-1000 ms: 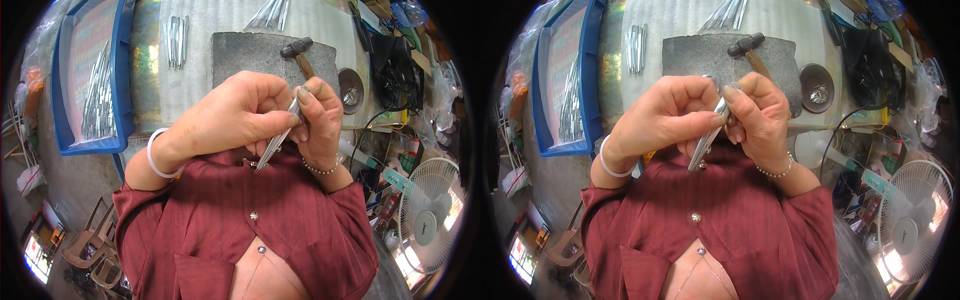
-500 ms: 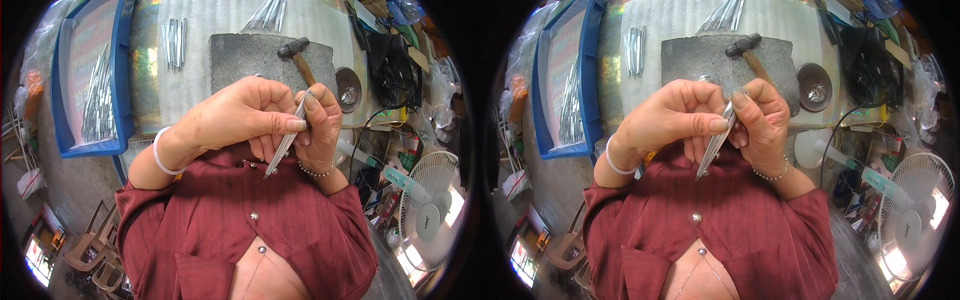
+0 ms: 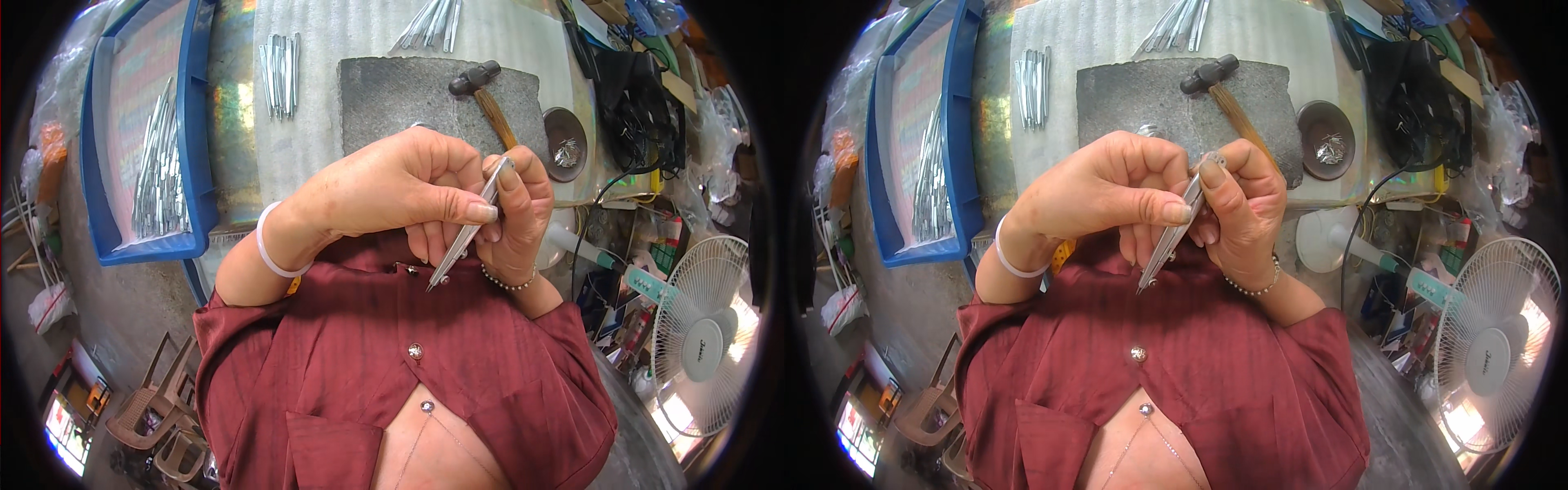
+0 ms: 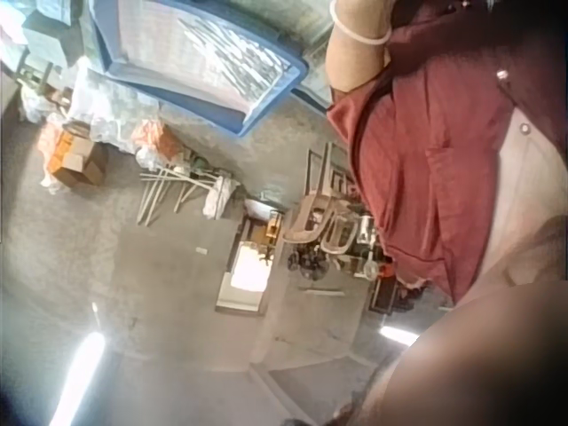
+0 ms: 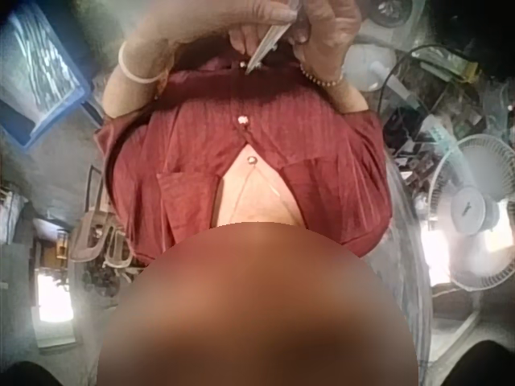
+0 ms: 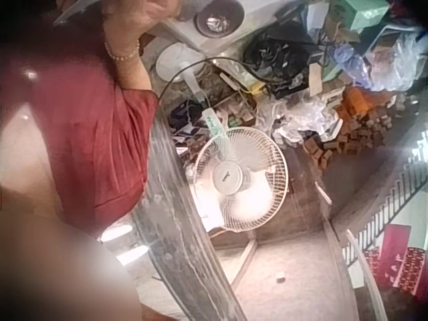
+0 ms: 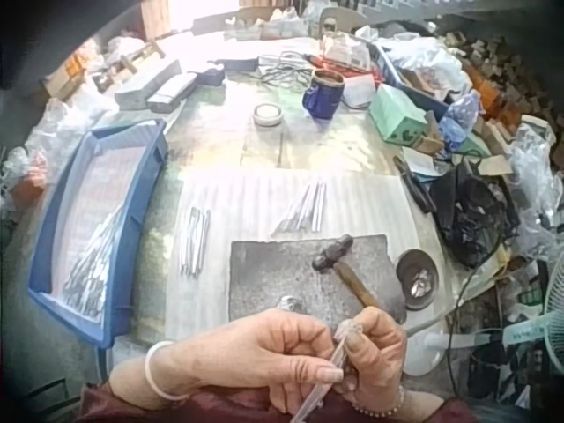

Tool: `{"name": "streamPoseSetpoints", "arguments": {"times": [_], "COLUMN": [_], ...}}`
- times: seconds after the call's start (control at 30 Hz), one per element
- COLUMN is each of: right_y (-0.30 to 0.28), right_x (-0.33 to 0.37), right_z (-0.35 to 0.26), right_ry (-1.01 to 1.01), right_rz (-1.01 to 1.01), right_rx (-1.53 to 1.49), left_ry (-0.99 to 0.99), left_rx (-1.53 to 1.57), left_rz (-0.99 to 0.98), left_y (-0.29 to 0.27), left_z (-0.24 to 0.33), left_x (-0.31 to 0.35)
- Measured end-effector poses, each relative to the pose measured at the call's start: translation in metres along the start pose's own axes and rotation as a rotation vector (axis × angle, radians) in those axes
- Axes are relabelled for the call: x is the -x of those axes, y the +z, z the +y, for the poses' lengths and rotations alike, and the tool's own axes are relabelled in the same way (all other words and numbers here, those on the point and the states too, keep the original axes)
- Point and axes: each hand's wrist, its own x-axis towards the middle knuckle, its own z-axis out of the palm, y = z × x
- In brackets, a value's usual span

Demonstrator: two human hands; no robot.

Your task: The person is stamping markings onto metal strips using a hammer and a steel punch.

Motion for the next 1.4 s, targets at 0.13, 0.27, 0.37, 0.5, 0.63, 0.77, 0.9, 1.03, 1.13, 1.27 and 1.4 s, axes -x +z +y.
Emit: {"name": "streamPoseSetpoints", "arguments": {"times": [0.13, 0.27, 0.37, 0.5, 0.63, 0.77, 0.9, 1.03, 1.13, 1.27, 1.4], "right_y": [-0.007, -0.009, -0.005, -0.005, -0.008, -0.008, -0.008, -0.007, -0.007, -0.003, -0.003], "right_x": [0.002, 0.002, 0.001, -0.002, -0.006, -0.01, -0.012, -0.01, -0.009, -0.009, -0.009], "right_z": [0.007, 0.009, 0.006, 0.003, 0.004, 0.001, 0.0, 0.0, 0.0, 0.001, 0.004], "right_ry": [-0.075, -0.124, -0.142, -0.103, -0.058, 0.029, 0.064, 0.044, 0.047, 0.044, 0.027], "right_rz": [-0.016, 0.048, 0.077, 0.098, 0.083, 0.103, 0.104, 0.092, 0.096, 0.101, 0.094], "right_rx": [0.003, 0.007, 0.043, 0.039, -0.024, -0.082, -0.105, -0.136, -0.131, -0.112, -0.077], "left_ry": [-0.026, -0.039, -0.048, -0.036, -0.047, -0.043, -0.039, -0.056, -0.047, -0.051, -0.057], "left_rx": [-0.034, -0.062, -0.1, -0.16, -0.13, -0.031, -0.014, 0.002, -0.013, -0.017, -0.013], "left_rz": [-0.037, -0.07, -0.056, -0.024, 0.016, 0.049, 0.07, 0.054, 0.019, 0.029, 0.045], "left_y": [-0.001, -0.001, -0.001, -0.001, 0.003, 0.004, 0.004, 0.006, 0.004, 0.002, 0.002], "left_z": [0.003, 0.006, 0.01, 0.014, 0.017, 0.018, 0.016, 0.018, 0.019, 0.018, 0.018], "left_x": [-0.006, -0.011, -0.012, -0.015, -0.016, -0.017, -0.019, -0.019, -0.018, -0.019, -0.018]}}
